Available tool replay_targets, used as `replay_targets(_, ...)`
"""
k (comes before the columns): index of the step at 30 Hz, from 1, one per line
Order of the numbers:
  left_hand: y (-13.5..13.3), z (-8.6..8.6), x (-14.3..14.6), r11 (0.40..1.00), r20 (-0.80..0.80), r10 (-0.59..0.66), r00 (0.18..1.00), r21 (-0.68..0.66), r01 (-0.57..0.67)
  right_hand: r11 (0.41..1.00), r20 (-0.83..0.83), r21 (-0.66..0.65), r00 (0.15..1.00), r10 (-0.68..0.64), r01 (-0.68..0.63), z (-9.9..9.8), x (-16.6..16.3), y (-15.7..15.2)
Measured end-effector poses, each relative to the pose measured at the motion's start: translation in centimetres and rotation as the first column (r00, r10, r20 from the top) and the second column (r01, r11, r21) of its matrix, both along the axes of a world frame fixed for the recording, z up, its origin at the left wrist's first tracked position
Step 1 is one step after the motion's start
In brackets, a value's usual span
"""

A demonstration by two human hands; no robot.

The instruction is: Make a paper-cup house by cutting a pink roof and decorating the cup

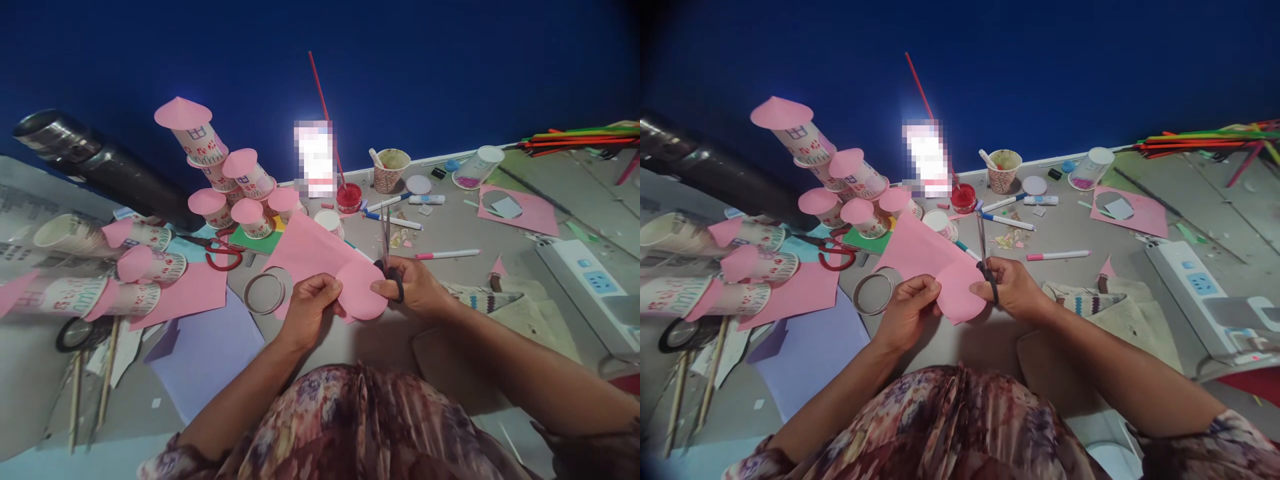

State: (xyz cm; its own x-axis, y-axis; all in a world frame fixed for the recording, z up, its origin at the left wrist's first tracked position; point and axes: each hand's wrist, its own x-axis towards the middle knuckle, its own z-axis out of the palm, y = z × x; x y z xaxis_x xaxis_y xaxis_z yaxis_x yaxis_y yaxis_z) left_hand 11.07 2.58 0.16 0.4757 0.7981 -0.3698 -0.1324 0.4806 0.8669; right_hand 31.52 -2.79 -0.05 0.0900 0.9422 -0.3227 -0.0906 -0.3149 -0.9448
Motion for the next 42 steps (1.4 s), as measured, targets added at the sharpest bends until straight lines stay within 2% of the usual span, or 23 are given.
replay_targets(6, 0.1, -0.5, 0.2, 0.995, 0.031, 0.098, 0.995, 0.026, -0.099, 0.983, -0.185, -0.013, 0.966, -0.181, 0.182, -0.8, 0.2, 0.4)
replay_targets(9, 0.2, -0.4, 0.2, 0.983, 0.030, 0.182, 0.983, 0.010, -0.182, 0.986, -0.290, -0.017, 0.943, -0.165, 0.167, -1.7, 0.3, 0.4)
replay_targets(13, 0.2, -0.4, 0.3, 0.964, 0.012, 0.265, 0.964, -0.020, -0.265, 0.991, -0.336, 0.011, 0.934, -0.123, 0.134, -2.2, 0.0, 0.2)
replay_targets(16, -0.2, -0.5, 0.4, 0.964, 0.012, 0.264, 0.964, -0.024, -0.264, 0.994, -0.304, 0.000, 0.947, -0.103, 0.108, -1.8, -0.5, 0.2)
replay_targets(20, -0.7, -0.9, 0.5, 0.990, 0.012, 0.137, 0.990, -0.021, -0.137, 0.995, -0.220, 0.014, 0.971, -0.092, 0.098, -1.1, -0.6, 0.3)
replay_targets(23, -0.9, -1.2, 0.3, 0.995, 0.009, 0.100, 0.995, 0.000, -0.100, 0.992, -0.196, 0.015, 0.973, -0.119, 0.124, -1.0, -0.4, 0.3)
replay_targets(29, -0.9, -1.4, -0.2, 0.992, 0.003, 0.106, 0.994, 0.068, -0.106, 0.995, -0.155, 0.019, 0.984, -0.093, 0.097, -0.8, -0.1, 0.0)
replay_targets(35, -1.1, -1.3, 0.3, 0.988, 0.103, 0.150, 0.983, 0.010, -0.152, 0.992, -0.140, -0.010, 0.982, -0.128, 0.128, -0.7, -1.0, -0.3)
replay_targets(42, -0.8, -1.8, 0.2, 0.978, 0.043, 0.210, 0.977, -0.001, -0.210, 0.997, -0.125, -0.017, 0.990, -0.071, 0.069, -0.9, -1.6, -0.6)
